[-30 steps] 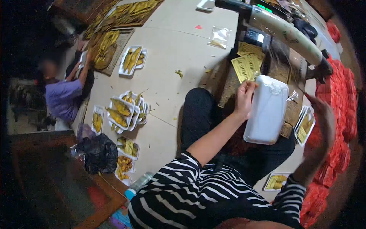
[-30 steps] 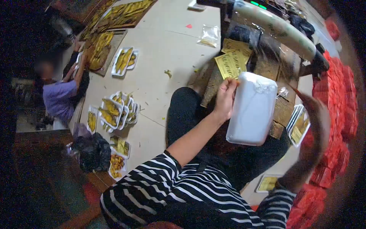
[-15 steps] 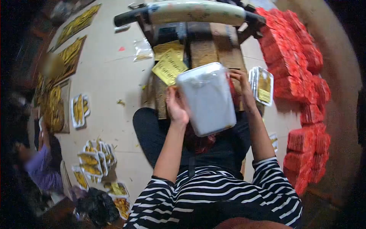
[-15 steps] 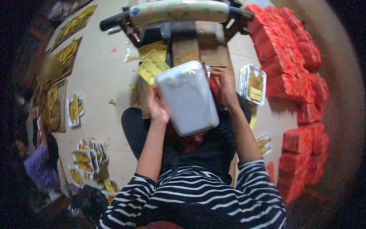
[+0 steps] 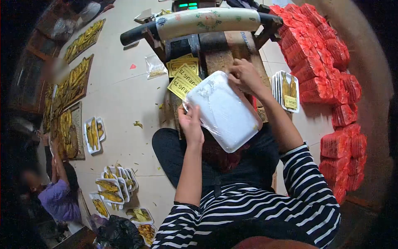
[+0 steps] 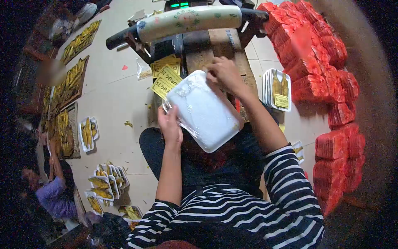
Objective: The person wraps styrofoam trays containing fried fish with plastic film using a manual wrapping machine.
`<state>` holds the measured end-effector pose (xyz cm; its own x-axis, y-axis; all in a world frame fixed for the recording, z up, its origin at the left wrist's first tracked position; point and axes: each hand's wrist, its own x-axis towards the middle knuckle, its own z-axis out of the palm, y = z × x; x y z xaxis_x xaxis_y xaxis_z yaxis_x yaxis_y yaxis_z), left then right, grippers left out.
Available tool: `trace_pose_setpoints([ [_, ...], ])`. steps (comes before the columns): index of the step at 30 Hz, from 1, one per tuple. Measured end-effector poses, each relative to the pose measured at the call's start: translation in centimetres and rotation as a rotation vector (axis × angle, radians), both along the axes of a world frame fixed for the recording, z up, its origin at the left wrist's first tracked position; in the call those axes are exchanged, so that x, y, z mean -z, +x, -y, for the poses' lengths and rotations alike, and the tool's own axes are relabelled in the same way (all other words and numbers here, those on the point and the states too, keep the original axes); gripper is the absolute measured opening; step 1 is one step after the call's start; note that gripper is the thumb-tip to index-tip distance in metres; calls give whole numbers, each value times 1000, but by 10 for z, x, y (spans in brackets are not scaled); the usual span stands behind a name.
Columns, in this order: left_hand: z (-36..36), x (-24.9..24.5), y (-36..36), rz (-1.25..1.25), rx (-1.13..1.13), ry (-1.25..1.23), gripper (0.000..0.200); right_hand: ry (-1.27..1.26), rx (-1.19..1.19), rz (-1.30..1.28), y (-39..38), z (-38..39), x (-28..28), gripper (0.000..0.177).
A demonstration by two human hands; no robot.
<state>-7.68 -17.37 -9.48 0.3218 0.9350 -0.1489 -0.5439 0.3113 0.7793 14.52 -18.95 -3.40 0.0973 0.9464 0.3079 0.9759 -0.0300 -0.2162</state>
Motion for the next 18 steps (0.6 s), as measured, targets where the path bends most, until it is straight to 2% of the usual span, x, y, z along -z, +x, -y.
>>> trace_pose_setpoints([
  [1, 0, -3, 3, -1, -2, 5, 33, -65, 104, -47, -1, 4, -1, 14],
  [4, -5, 3, 4, 2, 19, 47, 40, 189, -269, -213, -10, -9, -2, 12],
  [5, -5, 5, 3, -3, 38, 52, 40, 233, -425, -174, -22, -20, 4, 15],
  [6, -4, 2, 1, -27, 47, 56, 41, -46, -448, -32, -42, -26, -18, 17],
  [7, -4, -2, 0, -48, 58, 64, 41, -135, -484, 13, -51, -40, -12, 22],
  [9, -8, -1, 0, -106, 51, 167, 44, -48, -639, -176, -68, -75, 24, 28],
  [10, -9, 3, 0, -158, -7, 223, 44, -206, -734, -471, -81, -74, 12, 28],
  [12, -11, 7, 6, -248, -107, 336, 44, -304, -638, -307, -90, -72, -6, 26],
  [14, -10, -10, 1, -182, -13, 191, 56, -184, -486, -235, -68, -57, -11, 24],
  [15, -6, -28, 1, -156, 29, 164, 58, -218, -402, -151, -52, -37, -23, 27],
  [18, 26, -110, 15, -1, 194, 168, 65, 108, -333, -206, -32, 47, -30, 44],
])
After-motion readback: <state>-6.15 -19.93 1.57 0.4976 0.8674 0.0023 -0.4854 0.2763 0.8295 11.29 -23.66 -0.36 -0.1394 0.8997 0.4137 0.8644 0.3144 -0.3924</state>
